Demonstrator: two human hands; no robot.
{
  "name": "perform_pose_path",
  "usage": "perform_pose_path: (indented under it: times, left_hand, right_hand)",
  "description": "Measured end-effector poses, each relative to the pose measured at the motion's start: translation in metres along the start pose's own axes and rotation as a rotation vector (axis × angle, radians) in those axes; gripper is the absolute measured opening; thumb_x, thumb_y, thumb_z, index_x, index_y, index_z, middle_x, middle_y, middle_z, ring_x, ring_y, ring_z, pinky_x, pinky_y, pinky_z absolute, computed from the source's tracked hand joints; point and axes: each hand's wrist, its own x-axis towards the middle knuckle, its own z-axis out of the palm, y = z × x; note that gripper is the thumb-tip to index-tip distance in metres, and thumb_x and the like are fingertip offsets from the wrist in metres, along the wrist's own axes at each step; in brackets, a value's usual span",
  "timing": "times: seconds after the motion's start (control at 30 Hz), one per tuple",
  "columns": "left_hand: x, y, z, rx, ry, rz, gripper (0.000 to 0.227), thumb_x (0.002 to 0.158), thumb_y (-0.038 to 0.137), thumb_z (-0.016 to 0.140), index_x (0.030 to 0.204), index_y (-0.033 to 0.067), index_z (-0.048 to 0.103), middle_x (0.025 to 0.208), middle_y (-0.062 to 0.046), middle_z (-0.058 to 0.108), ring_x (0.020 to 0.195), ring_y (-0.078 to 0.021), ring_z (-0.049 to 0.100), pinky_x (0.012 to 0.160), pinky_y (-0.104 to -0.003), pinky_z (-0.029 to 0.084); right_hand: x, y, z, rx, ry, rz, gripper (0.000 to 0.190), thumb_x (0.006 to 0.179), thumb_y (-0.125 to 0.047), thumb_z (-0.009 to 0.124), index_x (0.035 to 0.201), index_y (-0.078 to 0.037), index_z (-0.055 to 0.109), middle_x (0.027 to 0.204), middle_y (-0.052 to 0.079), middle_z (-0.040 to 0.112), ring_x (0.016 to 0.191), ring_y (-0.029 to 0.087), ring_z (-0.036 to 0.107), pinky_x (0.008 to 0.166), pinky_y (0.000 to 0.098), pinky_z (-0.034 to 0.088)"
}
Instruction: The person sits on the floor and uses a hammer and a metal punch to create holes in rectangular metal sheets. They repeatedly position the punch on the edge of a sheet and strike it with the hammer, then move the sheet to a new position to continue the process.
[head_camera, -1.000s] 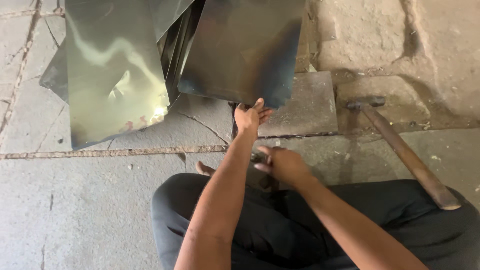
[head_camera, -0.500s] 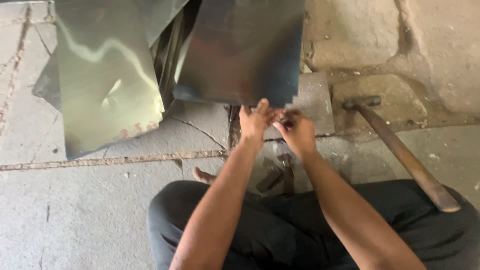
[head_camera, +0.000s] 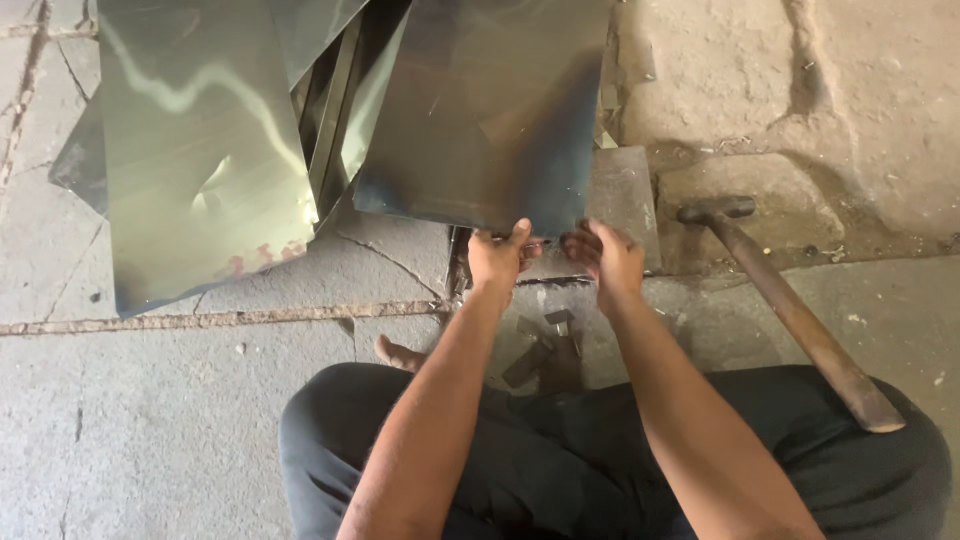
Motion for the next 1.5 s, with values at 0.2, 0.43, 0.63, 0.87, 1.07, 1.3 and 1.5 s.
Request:
perform_pose_path:
  times: [0.2,0.43,0.63,0.87,1.07,1.3,1.5]
  left_hand:
    - [0.002,-0.007,-0.011,0.169,0.024,0.05,0.029,0.09,0.021,0.079,0.103,-0.0021,0.067,0.086,-0.009,0.077,0.066,-0.0119,0.07,0.053,-0.026,0.053]
    - [0.009,-0.011,-0.011,0.188,0.034,0.047,0.031,0.088,0.023,0.081,0.103,-0.0011,0.069,0.089,-0.006,0.078,0.072,-0.0111,0.073,0.056,-0.026,0.053]
    - [0.009,-0.008,-0.011,0.214,0.021,-0.039,0.027,0.087,0.022,0.081,0.098,0.0,0.071,0.087,-0.006,0.076,0.072,-0.0115,0.072,0.055,-0.026,0.053]
    - [0.005,-0.003,-0.011,0.182,0.008,-0.04,0.025,0.086,0.022,0.08,0.097,0.0009,0.071,0.086,-0.006,0.076,0.071,-0.0123,0.072,0.053,-0.027,0.053]
    - [0.001,0.023,-0.037,0.896,0.288,-0.032,0.058,0.104,0.058,0.058,0.106,0.001,0.068,0.087,-0.012,0.076,0.076,-0.0205,0.072,0.068,-0.034,0.057]
    - [0.024,-0.023,-0.093,1.248,0.508,-0.058,0.051,0.102,0.045,0.054,0.123,-0.0009,0.045,0.119,-0.021,0.056,0.108,-0.0321,0.062,0.08,-0.041,0.06]
    - [0.021,-0.02,-0.094,1.411,0.349,-0.104,0.047,0.106,0.04,0.049,0.126,-0.002,0.044,0.12,-0.024,0.058,0.108,-0.0307,0.065,0.08,-0.035,0.062]
  right_hand:
    - [-0.001,-0.008,0.011,-0.19,-0.037,0.043,0.045,0.085,-0.017,0.084,0.117,0.01,0.069,0.093,0.019,0.076,0.076,0.02,0.073,0.065,0.0278,0.059]
    - [-0.002,-0.014,0.015,-0.176,-0.032,0.034,0.047,0.083,-0.016,0.084,0.117,0.011,0.066,0.097,0.02,0.076,0.083,0.022,0.077,0.07,0.0294,0.066]
    - [0.001,-0.012,0.012,-0.179,-0.016,0.051,0.05,0.083,-0.014,0.084,0.121,0.012,0.063,0.099,0.024,0.075,0.083,0.025,0.077,0.063,0.0273,0.063]
    - [0.005,-0.006,0.008,-0.193,-0.022,0.057,0.046,0.084,-0.014,0.083,0.119,0.011,0.066,0.095,0.022,0.075,0.081,0.024,0.075,0.062,0.0267,0.06]
    - [0.012,0.002,0.003,-0.164,-0.039,0.04,0.037,0.084,-0.013,0.083,0.11,0.01,0.069,0.096,0.017,0.075,0.083,0.021,0.076,0.072,0.0275,0.066]
    - [0.008,0.0,0.003,-0.069,-0.034,0.053,0.03,0.089,-0.015,0.08,0.108,0.005,0.068,0.098,0.012,0.074,0.084,0.021,0.076,0.073,0.0287,0.064]
    - [-0.032,-0.05,0.001,-0.218,0.042,-0.006,0.027,0.093,-0.018,0.073,0.111,0.002,0.071,0.098,0.014,0.077,0.083,0.02,0.076,0.074,0.0321,0.064]
